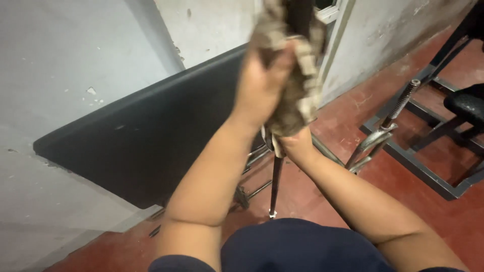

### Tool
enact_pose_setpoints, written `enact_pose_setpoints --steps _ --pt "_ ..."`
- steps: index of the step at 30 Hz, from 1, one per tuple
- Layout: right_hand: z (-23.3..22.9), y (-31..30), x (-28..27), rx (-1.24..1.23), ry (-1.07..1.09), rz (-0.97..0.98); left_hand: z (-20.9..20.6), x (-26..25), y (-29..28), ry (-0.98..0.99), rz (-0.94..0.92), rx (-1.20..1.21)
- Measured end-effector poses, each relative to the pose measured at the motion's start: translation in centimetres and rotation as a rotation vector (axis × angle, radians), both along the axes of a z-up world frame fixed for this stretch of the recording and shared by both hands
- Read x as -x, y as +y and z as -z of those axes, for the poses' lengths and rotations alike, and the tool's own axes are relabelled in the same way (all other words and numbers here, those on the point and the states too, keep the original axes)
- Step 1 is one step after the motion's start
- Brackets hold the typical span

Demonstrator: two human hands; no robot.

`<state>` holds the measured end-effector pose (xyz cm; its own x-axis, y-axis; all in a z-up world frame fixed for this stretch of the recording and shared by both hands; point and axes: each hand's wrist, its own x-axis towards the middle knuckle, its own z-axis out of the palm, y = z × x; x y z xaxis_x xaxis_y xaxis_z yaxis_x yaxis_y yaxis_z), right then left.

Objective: The recorder wipes down several metal bars and fitness equipment components using a cloth.

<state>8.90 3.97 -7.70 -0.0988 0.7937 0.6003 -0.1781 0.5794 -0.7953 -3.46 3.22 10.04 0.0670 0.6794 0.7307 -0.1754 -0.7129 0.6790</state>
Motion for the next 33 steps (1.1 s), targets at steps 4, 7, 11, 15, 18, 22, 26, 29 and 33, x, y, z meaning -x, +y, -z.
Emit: enact_pose_setpoints --steps 4,7,11,15,18,22,26,29,33 --pt "10.7 3.5 -5.1 0.547 -0.501 -0.004 -1.4 -2.2 -0.1 0.131 -0.163 -0.054" --pt "11.6 4.8 -7.0 0.209 -0.380 -0.245 -1.5 -2.5 -0.2 0.114 -0.153 -0.070" --pt "2.6 4.9 -8.7 0.240 -0.110 0.060 -1.0 -2.3 -1.0 0.075 -0.143 -0.042" --pt "-8.1 7.4 -12.9 -0.051 0.203 0.075 -1.1 -2.2 -1.9 0.034 -0.194 -0.034" --pt "-19.6 1.9 -8.9 -0.127 0.180 0.007 -0.6 -2.5 -1.3 0.063 -0.259 -0.081" --pt "-26.9 -1.9 -2.7 -0.241 0.138 -0.094 -0.8 -2.8 -1.0 0.107 -0.294 -0.039" --pt "-28.5 -3.5 -0.4 -0.318 -0.171 0.143 -1.6 -2.8 -1.7 0.120 -0.260 0.060" --pt "-28.5 -3.7 -0.1 -0.399 -0.211 0.297 -1.9 -2.8 -2.0 0.121 -0.238 0.077" --pt "-28.0 -3.3 -0.1 -0.466 -0.197 0.408 -2.5 -2.7 -2.4 0.122 -0.215 0.119"
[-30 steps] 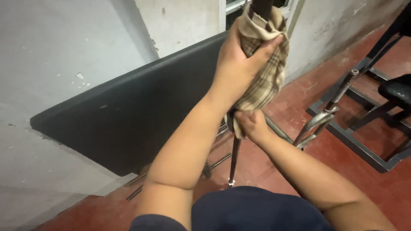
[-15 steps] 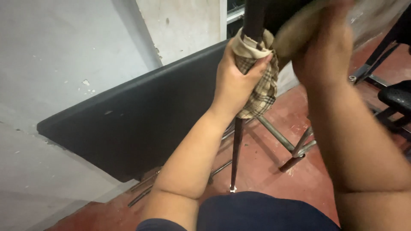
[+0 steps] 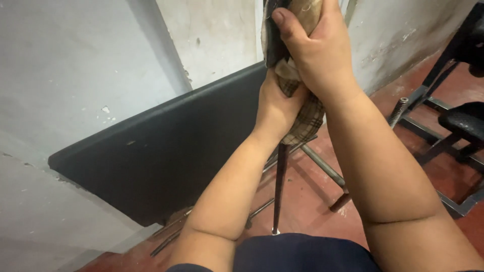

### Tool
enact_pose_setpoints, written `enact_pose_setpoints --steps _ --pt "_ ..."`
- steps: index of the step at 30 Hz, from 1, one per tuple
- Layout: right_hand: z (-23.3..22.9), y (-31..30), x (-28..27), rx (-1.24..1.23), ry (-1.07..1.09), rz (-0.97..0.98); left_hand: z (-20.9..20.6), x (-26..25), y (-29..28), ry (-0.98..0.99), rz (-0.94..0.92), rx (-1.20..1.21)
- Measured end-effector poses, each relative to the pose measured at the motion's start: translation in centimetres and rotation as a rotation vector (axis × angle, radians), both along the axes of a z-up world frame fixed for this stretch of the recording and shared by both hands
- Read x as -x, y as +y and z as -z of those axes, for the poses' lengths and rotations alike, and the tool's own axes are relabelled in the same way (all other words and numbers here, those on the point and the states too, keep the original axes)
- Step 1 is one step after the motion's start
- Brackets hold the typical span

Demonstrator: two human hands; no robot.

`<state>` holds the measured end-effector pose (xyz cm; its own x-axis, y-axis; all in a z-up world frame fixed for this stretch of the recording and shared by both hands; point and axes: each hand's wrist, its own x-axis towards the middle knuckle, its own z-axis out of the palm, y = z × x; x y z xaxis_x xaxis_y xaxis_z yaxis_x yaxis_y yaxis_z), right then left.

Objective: The recorder wipes down several metal bars and fitness equipment components using a cloth.

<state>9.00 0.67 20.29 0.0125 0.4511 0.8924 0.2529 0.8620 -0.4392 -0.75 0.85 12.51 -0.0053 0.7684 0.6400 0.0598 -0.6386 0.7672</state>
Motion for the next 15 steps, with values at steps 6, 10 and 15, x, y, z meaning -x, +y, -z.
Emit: enact_pose_setpoints --steps 6,10,15 --pt "1.7 1.6 -0.6 0.049 -0.072 0.159 0.4 -0.1 -0.3 -0.019 0.026 -0.005" --pt "2.9 1.9 -0.5 -0.009 -0.049 0.134 1.6 -0.1 -0.1 -0.025 0.057 0.010" --pt "4.6 1.9 -0.6 0.040 -0.063 0.169 3.2 -0.2 0.0 0.015 0.046 0.040"
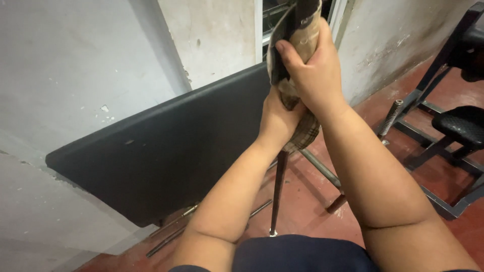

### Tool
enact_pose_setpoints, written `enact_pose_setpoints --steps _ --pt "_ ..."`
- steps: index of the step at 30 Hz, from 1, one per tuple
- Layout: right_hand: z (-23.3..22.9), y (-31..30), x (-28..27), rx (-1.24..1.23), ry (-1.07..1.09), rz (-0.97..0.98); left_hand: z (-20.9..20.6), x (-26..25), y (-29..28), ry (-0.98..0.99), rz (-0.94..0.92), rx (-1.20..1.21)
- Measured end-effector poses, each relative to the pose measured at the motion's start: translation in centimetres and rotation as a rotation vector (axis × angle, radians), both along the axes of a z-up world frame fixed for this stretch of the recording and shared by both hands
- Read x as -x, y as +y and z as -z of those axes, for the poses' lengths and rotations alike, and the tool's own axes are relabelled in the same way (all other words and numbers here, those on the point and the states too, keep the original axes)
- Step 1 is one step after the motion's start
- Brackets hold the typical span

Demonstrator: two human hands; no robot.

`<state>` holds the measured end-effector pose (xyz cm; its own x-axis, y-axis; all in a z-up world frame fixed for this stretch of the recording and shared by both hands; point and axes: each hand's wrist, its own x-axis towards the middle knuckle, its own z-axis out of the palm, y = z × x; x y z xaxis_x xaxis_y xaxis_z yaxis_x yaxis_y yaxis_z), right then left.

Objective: The recorder wipes down several metal bars and fitness equipment components using a cloth.

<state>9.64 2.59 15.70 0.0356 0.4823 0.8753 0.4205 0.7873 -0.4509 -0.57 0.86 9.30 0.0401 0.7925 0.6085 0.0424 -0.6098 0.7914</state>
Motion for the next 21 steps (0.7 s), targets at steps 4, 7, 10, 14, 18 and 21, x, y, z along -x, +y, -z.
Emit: enact_pose_setpoints --steps 4,7,10,14,18,21 --pt "2.1 0.2 0.0 0.064 0.024 -0.030 2.5 -0.2 0.4 0.009 -0.026 0.004" --pt "3.8 0.0 0.2 0.067 0.035 -0.010 5.1 -0.1 0.9 0.022 -0.032 0.041" --pt "5.6 0.0 0.4 0.098 0.055 -0.012 7.7 -0.2 1.5 0.008 0.002 0.054" --pt "8.4 0.1 0.6 0.175 0.078 -0.003 11.3 -0.2 2.4 0.045 -0.064 0.062" --pt "11.3 0.3 0.9 0.213 0.096 -0.021 14.0 0.2 2.4 0.072 -0.071 0.037" --pt "13.6 0.5 1.1 0.284 0.103 0.009 17.4 0.4 3.1 0.125 -0.073 0.065"
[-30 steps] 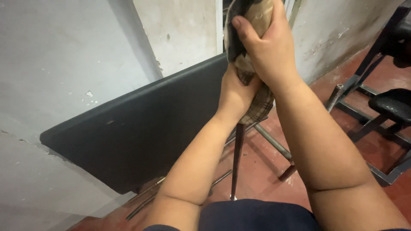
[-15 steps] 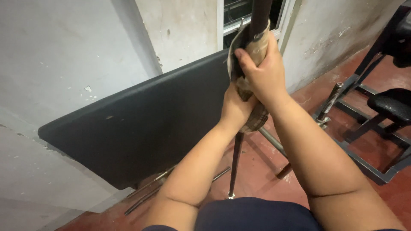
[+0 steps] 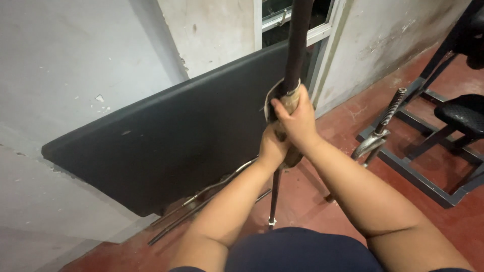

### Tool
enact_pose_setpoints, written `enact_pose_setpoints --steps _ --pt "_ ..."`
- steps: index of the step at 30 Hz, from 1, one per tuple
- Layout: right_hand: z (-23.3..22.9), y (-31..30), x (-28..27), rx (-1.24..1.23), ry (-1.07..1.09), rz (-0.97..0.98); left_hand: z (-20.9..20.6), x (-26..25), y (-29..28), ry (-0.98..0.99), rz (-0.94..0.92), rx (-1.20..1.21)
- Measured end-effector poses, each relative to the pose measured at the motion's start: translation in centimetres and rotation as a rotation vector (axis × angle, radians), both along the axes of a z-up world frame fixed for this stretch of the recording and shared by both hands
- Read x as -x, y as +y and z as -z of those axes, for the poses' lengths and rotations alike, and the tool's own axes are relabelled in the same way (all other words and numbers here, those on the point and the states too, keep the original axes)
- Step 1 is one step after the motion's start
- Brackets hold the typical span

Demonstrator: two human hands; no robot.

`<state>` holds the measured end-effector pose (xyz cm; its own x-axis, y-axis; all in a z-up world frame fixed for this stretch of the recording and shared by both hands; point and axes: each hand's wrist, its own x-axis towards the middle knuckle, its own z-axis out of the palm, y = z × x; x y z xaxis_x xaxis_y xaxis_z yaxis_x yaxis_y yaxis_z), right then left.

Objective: The recorder wipes down several metal bars and fitness equipment components using a cloth.

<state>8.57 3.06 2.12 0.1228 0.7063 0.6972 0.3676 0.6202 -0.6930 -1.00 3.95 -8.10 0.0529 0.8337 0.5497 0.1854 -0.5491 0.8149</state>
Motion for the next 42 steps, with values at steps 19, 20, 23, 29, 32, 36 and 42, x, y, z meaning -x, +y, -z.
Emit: enact_pose_setpoints --steps 19,20,23,29,32,36,42 --pt "14.2 3.1 -0.7 0.156 -0.070 -0.083 -0.6 10.5 1.5 0.518 -0.190 0.264" --pt "14.1 2.9 -0.7 0.180 -0.033 -0.127 -1.8 11.3 2.7 0.366 -0.226 0.204" --pt "14.2 2.4 -0.8 0.208 0.029 -0.200 -8.2 12.1 4.1 0.030 -0.212 0.022" --pt "15.0 1.2 -1.3 0.291 0.022 -0.225 -13.1 3.9 5.4 -0.114 0.029 -0.086" --pt "16.5 0.5 -3.0 0.309 -0.078 -0.317 -13.8 -0.1 2.2 -0.052 0.077 -0.172" --pt "16.3 0.6 -6.3 0.247 -0.444 -0.667 -13.1 -0.4 0.2 -0.136 -0.023 -0.235" --pt "3.2 5.7 -10.2 0.252 -0.067 -0.019 -7.4 0.0 -0.5 -0.112 -0.098 -0.191"
